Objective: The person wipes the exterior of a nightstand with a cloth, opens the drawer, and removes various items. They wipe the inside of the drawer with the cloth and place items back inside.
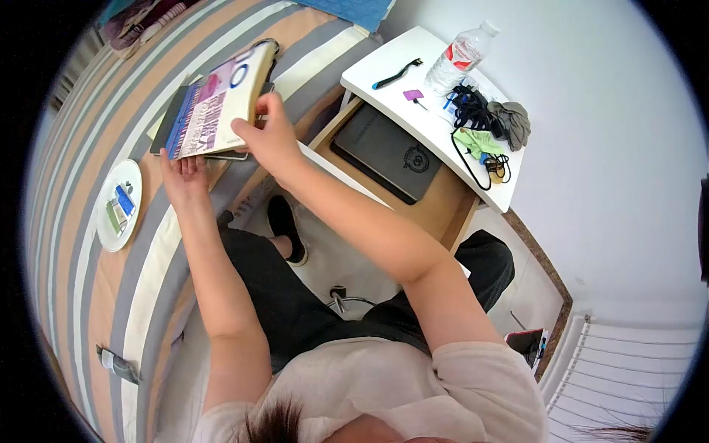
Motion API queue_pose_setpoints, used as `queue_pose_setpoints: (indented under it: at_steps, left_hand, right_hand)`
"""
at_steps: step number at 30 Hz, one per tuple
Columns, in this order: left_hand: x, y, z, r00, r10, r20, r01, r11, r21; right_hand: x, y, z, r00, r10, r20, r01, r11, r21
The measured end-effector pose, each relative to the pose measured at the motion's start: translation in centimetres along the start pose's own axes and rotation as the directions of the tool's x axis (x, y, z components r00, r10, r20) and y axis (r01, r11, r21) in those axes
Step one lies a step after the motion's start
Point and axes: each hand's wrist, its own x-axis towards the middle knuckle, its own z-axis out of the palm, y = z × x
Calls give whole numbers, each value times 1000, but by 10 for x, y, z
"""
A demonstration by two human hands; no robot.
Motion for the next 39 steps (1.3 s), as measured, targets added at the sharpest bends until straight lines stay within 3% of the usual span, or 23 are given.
queue_pose_setpoints:
  at_steps: [1, 4, 5, 8, 9, 12, 15, 19, 24, 25, 26, 27, 28, 29, 33, 36, 38, 39]
  left_hand:
    - [-3, 3, -2, 999, -15, 35, 16, 1000, -7]
    - [-29, -3, 8, 974, 186, 128, -194, 979, 54]
    - [-46, 0, 20, 983, 123, 136, -123, 992, -12]
    - [-44, -6, 20, 931, 175, 320, -221, 969, 113]
    - [-54, -16, 22, 853, 240, 463, -381, 894, 237]
    - [-100, -59, 36, 764, 170, 622, -561, 649, 513]
    - [-125, -98, 38, 773, -50, 632, -511, 543, 667]
    - [-118, -149, 34, 607, -200, 769, -664, 405, 629]
    - [-127, -181, 39, 411, -361, 837, -832, 227, 506]
    - [-124, -189, 34, 107, -206, 973, -984, -160, 74]
    - [-119, -195, 30, 108, -225, 968, -980, -187, 66]
    - [-122, -195, 30, 111, -245, 963, -975, -213, 58]
    - [-124, -194, 30, 113, -263, 958, -970, -240, 49]
    - [-122, -193, 28, 184, -356, 916, -977, -164, 133]
    - [-132, -184, 32, 271, -583, 766, -954, -267, 135]
    - [-133, -185, 35, 330, -711, 621, -926, -372, 67]
    - [-134, -182, 37, 368, -737, 567, -913, -403, 68]
    - [-136, -181, 36, 332, -727, 601, -923, -381, 49]
  right_hand:
    - [-10, -4, -6, 1000, 6, -8, -5, 998, 70]
    - [-46, -26, -31, 993, 99, 56, -111, 957, 270]
    - [-62, -36, -41, 987, 151, 51, -159, 942, 294]
    - [-107, -34, -77, 968, 246, -44, -218, 917, 333]
    - [-118, -36, -92, 947, 295, -123, -239, 909, 341]
    - [-143, -43, -147, 893, 348, -285, -238, 903, 356]
    - [-163, -50, -193, 831, 440, -340, -320, 879, 355]
    - [-177, -46, -241, 792, 501, -349, -366, 847, 387]
    - [-168, -7, -288, 824, 400, -400, -295, 908, 299]
    - [-161, 1, -295, 820, 377, -431, -296, 923, 245]
    - [-155, 11, -304, 813, 355, -461, -299, 935, 192]
    - [-151, 13, -312, 817, 370, -442, -445, 893, -74]
    - [-151, 16, -318, 808, 376, -454, -484, 863, -147]
    - [-151, 21, -322, 800, 380, -465, -519, 827, -218]
    - [-151, 22, -317, 811, 327, -485, -516, 791, -330]
    - [-146, 2, -309, 939, 179, -292, -342, 432, -835]
    - [-152, 7, -312, 962, -58, -267, -262, 87, -961]
    - [-155, 7, -310, 962, -169, -213, -231, -100, -968]
